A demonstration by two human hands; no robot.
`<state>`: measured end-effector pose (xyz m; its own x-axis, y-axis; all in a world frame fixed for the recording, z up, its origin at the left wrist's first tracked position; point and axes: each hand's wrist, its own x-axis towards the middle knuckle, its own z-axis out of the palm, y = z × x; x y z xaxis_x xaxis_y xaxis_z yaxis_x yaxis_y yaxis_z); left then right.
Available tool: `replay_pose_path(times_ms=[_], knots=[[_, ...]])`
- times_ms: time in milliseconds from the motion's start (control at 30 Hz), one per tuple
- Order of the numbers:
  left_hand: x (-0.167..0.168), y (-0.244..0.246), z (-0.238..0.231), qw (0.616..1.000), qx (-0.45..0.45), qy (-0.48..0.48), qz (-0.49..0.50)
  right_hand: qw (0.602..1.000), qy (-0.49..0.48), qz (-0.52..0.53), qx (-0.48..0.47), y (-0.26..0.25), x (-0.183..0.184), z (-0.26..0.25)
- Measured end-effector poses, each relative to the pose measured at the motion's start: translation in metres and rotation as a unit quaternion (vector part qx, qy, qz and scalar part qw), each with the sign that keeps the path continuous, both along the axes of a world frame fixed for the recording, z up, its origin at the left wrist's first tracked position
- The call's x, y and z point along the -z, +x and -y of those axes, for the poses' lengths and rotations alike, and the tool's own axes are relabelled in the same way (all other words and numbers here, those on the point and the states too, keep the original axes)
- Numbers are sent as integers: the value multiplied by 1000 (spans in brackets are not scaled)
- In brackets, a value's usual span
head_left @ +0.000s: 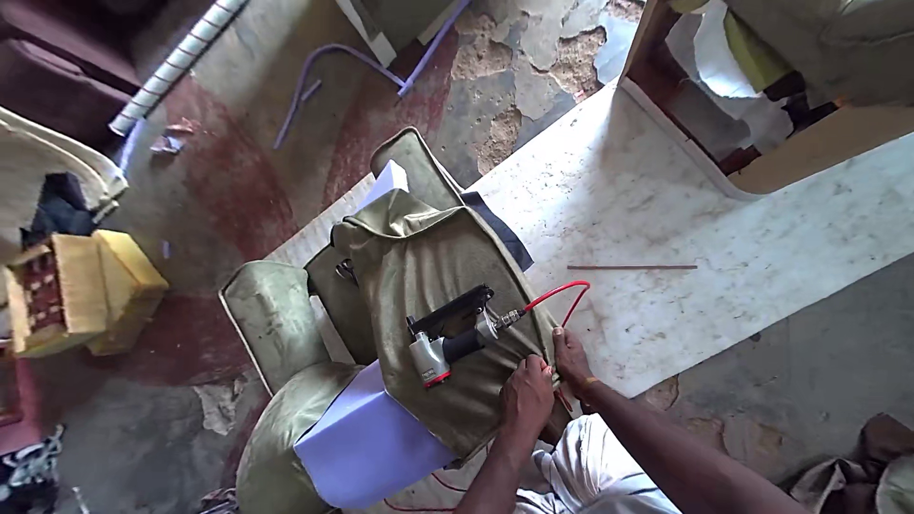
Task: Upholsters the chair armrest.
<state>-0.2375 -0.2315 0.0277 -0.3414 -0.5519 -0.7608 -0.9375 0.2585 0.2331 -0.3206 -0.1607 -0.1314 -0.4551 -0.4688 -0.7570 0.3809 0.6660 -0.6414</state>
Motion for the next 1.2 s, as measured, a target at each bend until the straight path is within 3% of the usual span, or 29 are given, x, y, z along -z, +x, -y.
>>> replay_pose_path(times_ms=[167,267,367,533,667,767,867,967,1033,1100,1200], knots=[[11,71,-31,982,58,-156,-87,999,-18,30,-7,7,-3,8],[32,110,-43,939,118,-278,-167,998,-36,38,22,8,1,8],[29,114,-36,940,137,-243,-196,996,-50,29,69,8,4,4],[15,127,-27,962,220,-122,-112,993,-38,-24,113,38,18,11],[5,126,-15,954,274,-92,-85,984,10,-56,166,44,16,12],[7,125,-7,953,281,-66,-92,979,-1,5,203,61,5,-5],[13,132,-2,947,293,-55,-117,957,-25,66,283,114,-9,-21],[21,143,-3,942,297,-39,-150,952,69,-102,279,138,-6,-20],[23,169,-11,944,291,-1,-155,952,105,-148,245,140,-5,-16],[28,210,-20,946,260,-3,-195,947,87,-146,274,134,-11,-1],[35,291,-38,958,132,-60,-248,938,88,-123,313,141,-15,1]])
